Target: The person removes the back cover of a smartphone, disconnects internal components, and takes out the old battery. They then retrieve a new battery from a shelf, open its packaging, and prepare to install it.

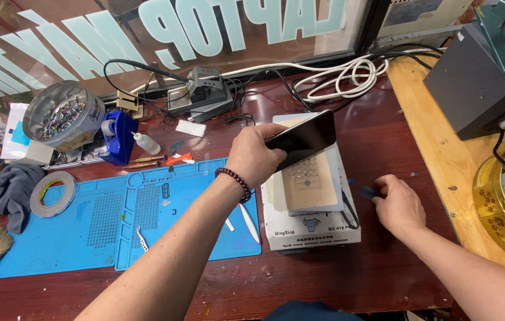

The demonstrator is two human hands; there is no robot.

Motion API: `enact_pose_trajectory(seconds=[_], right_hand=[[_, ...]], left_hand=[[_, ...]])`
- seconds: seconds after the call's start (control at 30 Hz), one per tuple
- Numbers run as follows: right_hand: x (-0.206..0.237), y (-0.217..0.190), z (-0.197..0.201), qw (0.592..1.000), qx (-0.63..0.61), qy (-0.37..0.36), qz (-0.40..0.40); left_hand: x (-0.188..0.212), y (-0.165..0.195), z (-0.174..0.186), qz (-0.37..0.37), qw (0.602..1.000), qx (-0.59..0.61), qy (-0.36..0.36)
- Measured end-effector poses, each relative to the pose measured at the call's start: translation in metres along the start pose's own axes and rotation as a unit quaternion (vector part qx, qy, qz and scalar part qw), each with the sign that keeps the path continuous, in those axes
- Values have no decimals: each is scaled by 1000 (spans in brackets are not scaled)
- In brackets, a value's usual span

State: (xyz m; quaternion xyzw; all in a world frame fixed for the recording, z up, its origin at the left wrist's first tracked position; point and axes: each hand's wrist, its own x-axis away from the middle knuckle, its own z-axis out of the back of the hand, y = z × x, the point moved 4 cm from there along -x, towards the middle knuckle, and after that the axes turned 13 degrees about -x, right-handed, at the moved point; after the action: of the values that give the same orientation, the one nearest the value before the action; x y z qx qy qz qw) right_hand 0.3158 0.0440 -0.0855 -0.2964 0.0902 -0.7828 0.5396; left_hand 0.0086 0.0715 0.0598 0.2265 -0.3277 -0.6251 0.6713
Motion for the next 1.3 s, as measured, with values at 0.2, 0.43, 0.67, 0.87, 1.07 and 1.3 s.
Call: enact_pose_trajectory(seconds=[0.2,0.43,0.67,0.87,1.07,1.3], right_hand=[[4,-10,6,1000,17,-17,0],[4,-16,8,995,91,-29,18],[-10,-8,4,995,86,-42,40],[-36,16,15,996,36,-36,-75],[-57,32,21,999,40,-33,-11],[-64,25,12,999,13,-30,-14]], left_hand=[[-1,-1,0,-1,1000,-4,-1],[0,0,-1,-16,1000,-8,8],[2,1,-1,-10,1000,1,16],[-2,-3,0,-7,1000,10,3],[-8,-8,1,-14,1000,20,-7],[-12,-14,0,11,1000,28,-7]])
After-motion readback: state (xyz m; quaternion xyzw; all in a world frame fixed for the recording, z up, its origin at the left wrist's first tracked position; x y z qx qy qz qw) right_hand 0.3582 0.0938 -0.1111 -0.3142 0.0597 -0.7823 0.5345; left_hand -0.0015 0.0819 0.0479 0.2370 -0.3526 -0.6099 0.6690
